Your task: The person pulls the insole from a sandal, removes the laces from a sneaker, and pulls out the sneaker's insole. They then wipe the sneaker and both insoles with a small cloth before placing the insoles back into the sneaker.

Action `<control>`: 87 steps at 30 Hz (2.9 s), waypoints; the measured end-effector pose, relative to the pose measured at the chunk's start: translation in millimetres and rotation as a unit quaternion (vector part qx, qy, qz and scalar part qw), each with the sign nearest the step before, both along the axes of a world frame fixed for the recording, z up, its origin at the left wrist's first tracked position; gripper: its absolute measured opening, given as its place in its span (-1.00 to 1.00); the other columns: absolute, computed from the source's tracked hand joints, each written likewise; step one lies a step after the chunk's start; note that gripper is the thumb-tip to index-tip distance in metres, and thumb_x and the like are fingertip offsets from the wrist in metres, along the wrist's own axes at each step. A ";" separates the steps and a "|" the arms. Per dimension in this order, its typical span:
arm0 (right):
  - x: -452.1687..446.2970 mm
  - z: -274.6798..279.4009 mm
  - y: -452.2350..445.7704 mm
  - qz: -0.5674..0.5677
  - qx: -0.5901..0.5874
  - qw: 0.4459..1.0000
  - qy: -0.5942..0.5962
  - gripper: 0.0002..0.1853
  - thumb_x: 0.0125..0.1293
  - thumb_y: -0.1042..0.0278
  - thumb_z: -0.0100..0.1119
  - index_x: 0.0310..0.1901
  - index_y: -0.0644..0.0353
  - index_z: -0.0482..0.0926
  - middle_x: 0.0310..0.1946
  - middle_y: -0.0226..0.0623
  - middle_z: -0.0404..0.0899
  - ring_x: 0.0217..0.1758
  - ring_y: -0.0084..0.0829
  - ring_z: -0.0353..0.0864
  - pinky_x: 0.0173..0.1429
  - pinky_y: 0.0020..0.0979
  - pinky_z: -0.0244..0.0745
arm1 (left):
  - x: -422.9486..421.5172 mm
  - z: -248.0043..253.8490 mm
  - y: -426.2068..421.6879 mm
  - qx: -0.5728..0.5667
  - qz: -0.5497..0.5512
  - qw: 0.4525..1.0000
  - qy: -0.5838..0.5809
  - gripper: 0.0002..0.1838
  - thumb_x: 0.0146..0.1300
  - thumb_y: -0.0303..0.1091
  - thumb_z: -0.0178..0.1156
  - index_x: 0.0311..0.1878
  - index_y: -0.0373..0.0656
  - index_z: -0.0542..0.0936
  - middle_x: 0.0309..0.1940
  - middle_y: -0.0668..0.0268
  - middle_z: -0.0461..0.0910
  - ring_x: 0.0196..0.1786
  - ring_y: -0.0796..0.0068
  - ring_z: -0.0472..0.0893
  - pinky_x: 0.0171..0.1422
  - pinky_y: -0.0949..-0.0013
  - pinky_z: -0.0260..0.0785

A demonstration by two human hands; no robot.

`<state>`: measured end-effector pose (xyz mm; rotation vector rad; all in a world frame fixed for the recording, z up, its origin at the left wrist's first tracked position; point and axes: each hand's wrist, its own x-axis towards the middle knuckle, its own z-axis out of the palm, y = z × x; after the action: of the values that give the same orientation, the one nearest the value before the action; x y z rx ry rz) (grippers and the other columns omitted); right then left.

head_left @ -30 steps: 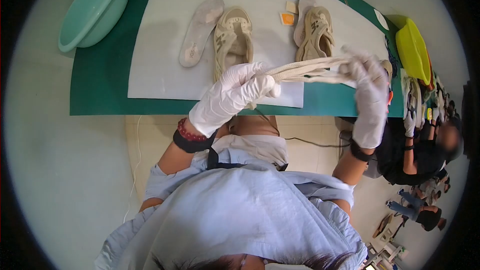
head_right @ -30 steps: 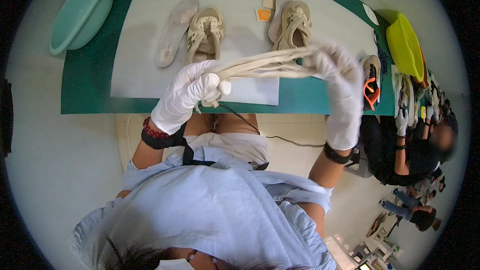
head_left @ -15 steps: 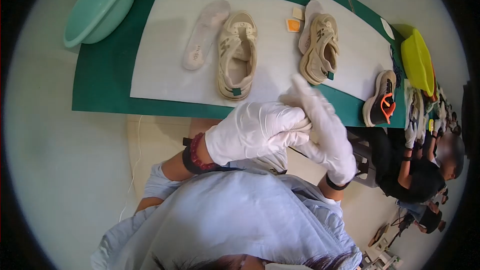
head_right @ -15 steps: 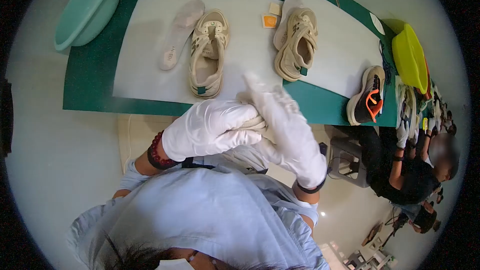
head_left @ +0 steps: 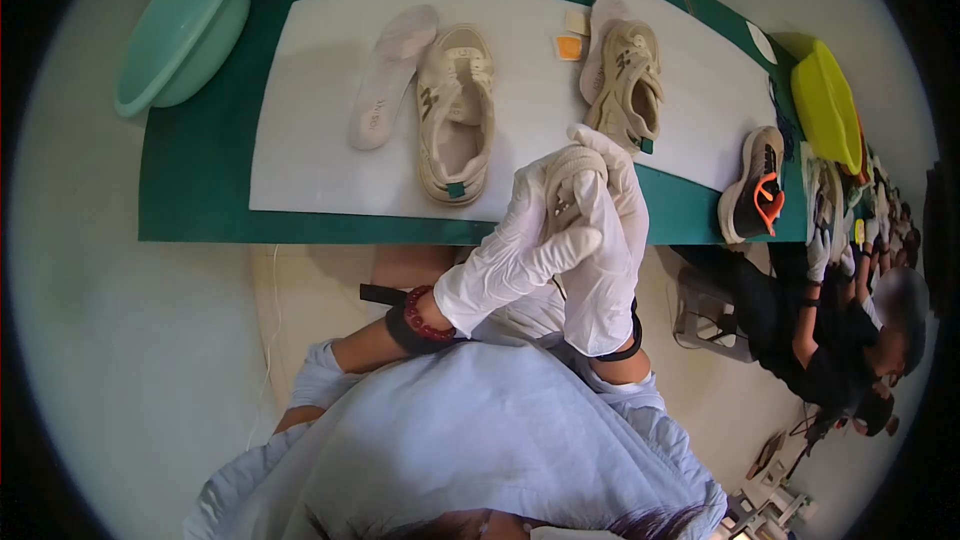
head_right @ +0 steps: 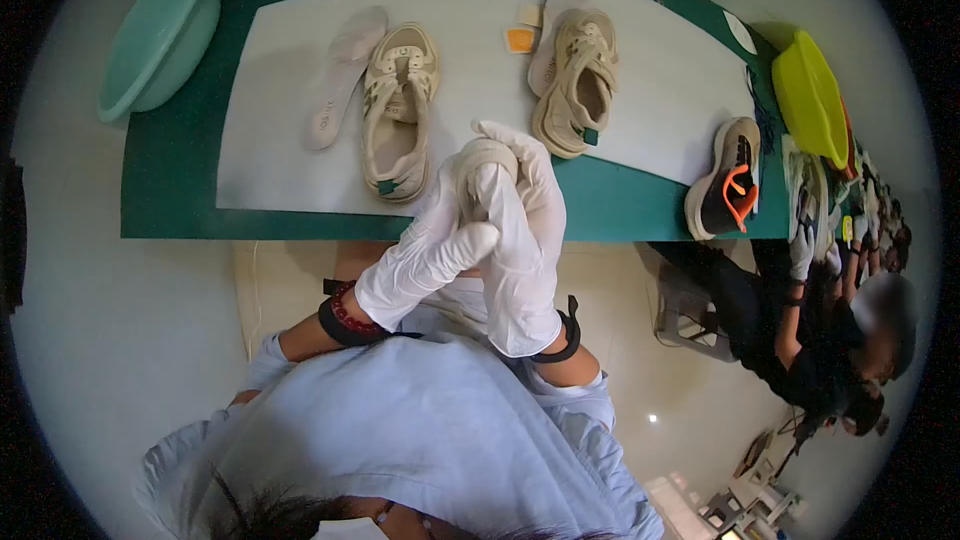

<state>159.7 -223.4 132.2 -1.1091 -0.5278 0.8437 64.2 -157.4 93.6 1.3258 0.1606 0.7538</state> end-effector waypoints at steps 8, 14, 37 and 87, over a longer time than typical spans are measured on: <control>29.8 6.8 -6.3 0.091 -0.040 0.994 -0.045 -0.53 0.41 0.46 0.37 0.29 0.34 0.50 0.03 -0.35 0.67 0.10 -0.57 0.64 0.21 -0.52 0.50 | -14.3 12.0 22.5 -0.240 -0.174 0.941 0.160 -0.61 0.48 -0.30 0.29 0.27 -0.22 0.50 -0.09 0.38 0.55 -0.08 0.65 0.54 -0.02 0.50 0.43; 61.0 -16.4 -19.8 0.090 -0.023 0.995 0.020 -0.55 0.34 0.54 0.36 0.25 0.35 0.54 0.02 -0.24 0.72 -0.02 -0.50 0.73 0.12 -0.49 0.60 | -30.6 22.7 25.3 -0.322 -0.190 0.906 0.196 -0.59 0.53 -0.16 0.20 0.25 -0.26 0.54 -0.27 0.47 0.51 -0.30 0.73 0.50 -0.07 0.51 0.54; 5.6 1.7 -5.8 0.175 -0.125 0.930 -0.299 -0.43 0.35 0.35 0.40 0.38 0.24 0.54 0.01 -0.13 0.70 -0.04 -0.23 0.71 0.10 -0.36 0.59 | -59.1 18.8 29.4 -0.055 0.077 0.980 0.174 -0.57 0.55 -0.40 0.12 0.40 -0.17 0.31 0.14 0.21 0.54 0.13 0.47 0.59 0.21 0.38 0.46; -13.6 -35.6 68.6 0.153 -0.187 0.655 -0.716 -0.56 0.40 -0.05 0.25 0.01 0.20 0.68 -0.03 -0.20 0.68 0.29 -0.06 0.52 0.42 0.21 0.35 | -83.9 -16.6 74.7 0.218 0.225 0.892 0.327 -0.39 0.27 -0.65 0.19 0.43 -0.23 0.48 0.17 0.11 0.60 0.33 0.07 0.52 0.44 0.19 0.35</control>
<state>146.2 -154.8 96.6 -2.0218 -1.9730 0.1345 -19.7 -82.7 76.9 1.9805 0.9086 0.7197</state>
